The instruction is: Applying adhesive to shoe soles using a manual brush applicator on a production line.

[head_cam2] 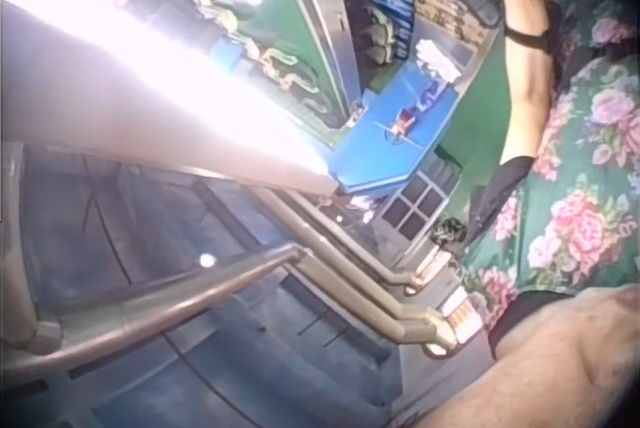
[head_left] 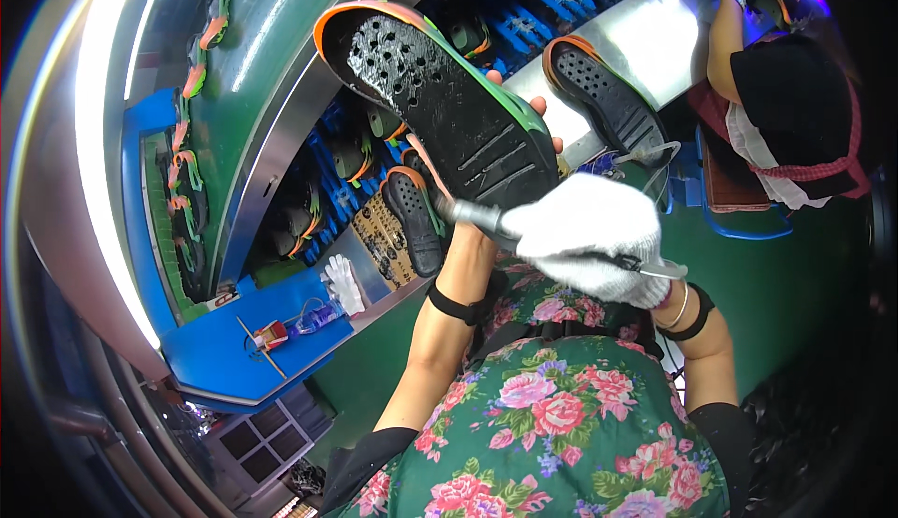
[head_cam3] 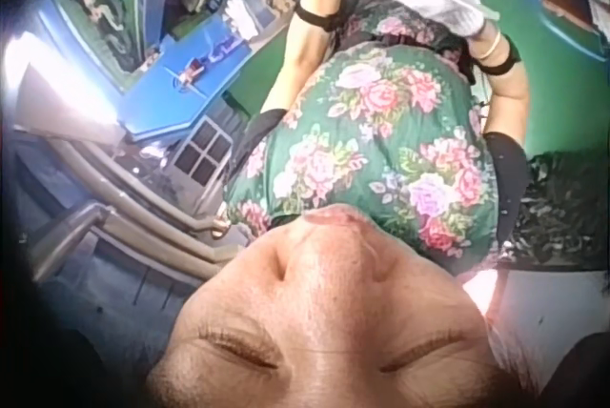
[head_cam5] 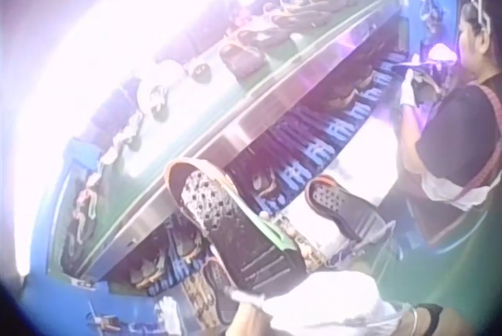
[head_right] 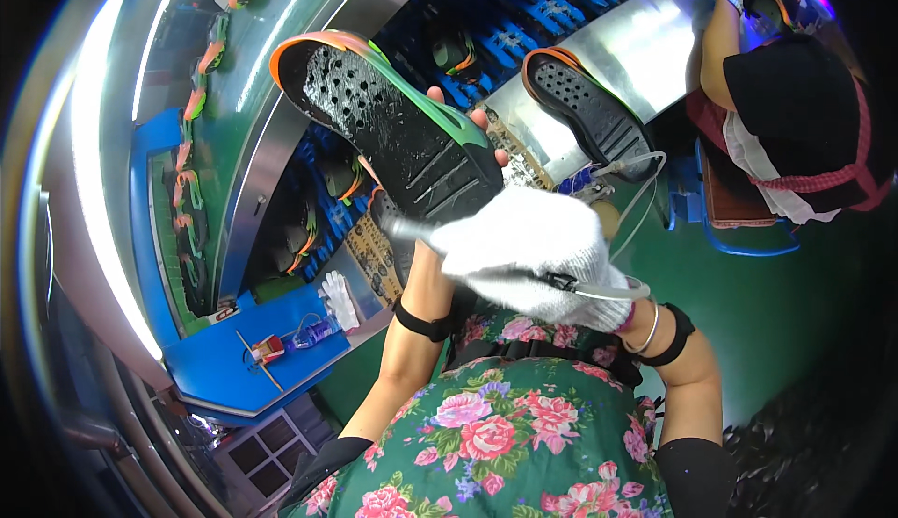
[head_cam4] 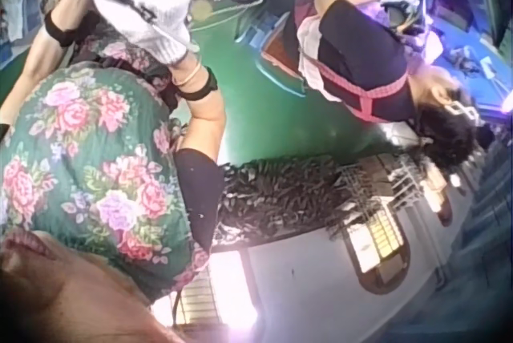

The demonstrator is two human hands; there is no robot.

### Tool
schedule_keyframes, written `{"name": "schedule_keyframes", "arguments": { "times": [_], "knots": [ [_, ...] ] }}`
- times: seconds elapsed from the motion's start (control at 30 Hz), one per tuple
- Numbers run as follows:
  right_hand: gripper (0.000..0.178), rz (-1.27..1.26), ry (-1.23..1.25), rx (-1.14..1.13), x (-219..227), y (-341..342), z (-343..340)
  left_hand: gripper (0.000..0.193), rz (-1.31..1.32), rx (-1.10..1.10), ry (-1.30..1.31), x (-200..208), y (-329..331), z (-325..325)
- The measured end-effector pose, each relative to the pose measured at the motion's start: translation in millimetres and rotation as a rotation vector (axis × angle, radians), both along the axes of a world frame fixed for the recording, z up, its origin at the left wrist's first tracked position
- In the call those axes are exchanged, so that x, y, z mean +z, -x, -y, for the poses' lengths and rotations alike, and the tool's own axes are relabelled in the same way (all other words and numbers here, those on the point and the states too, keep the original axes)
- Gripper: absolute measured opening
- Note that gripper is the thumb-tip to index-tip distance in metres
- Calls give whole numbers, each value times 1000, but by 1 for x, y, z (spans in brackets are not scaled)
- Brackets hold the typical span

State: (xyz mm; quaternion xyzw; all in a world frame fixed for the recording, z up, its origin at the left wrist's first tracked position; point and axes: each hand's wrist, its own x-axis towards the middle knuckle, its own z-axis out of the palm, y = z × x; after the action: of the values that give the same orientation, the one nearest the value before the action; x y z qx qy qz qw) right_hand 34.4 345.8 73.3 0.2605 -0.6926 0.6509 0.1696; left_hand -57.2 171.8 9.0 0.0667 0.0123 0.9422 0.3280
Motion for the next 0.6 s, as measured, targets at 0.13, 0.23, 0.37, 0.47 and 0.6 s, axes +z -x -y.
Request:
{"name": "schedule_keyframes", "arguments": {
  "times": [0.13,0.23,0.37,0.47,0.6],
  "knots": [
    [30,-175,-282,-118,-5,-5,2,111,-108,-46,-31,-4,4,-2],
    [25,-61,-101,39,-8,-8,2,108,48,22,-34,4,-3,-3],
    [17,95,15,40,-19,3,-10,108,-40,-2,3,-1,1,0],
    [29,-104,-228,-10,-18,-2,-7,113,-17,113,67,6,0,-3],
    [19,179,23,203,-16,-4,-10,117,-44,-7,78,2,-2,4]
  ]
}}
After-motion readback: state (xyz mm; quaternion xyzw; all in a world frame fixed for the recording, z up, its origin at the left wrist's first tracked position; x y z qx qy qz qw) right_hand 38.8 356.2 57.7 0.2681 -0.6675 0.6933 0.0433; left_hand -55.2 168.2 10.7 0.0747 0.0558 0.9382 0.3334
